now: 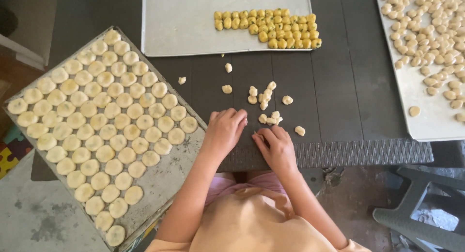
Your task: Filling small dough circles with yellow jam and shaping them into pastries
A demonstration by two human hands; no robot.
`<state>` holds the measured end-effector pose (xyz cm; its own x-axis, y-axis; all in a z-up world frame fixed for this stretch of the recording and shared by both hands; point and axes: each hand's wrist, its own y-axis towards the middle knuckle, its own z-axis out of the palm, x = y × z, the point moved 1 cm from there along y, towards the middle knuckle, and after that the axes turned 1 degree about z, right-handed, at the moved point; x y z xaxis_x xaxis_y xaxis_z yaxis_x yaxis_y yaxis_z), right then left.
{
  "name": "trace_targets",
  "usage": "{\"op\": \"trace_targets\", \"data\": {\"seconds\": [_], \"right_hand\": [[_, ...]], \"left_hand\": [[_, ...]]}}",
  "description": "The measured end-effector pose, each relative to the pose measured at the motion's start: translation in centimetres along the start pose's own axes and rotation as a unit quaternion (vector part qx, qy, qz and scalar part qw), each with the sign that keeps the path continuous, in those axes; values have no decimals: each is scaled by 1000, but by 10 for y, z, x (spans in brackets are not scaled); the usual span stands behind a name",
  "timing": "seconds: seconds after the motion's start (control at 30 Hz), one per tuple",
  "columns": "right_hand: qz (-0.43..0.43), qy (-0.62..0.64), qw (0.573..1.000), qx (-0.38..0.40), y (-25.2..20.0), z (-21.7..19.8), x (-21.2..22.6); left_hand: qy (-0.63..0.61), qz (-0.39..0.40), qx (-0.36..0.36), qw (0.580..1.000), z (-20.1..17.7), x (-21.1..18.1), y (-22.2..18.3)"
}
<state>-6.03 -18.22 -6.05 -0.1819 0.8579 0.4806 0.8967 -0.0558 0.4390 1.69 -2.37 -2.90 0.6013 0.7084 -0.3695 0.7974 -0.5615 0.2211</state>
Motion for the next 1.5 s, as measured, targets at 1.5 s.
{"op": "trace_targets", "data": {"seconds": [1.5], "right_hand": [[-43, 45, 989, 137, 132, -29, -81]], "left_hand": [[-106, -62, 26, 992, 20, 25, 136]]}}
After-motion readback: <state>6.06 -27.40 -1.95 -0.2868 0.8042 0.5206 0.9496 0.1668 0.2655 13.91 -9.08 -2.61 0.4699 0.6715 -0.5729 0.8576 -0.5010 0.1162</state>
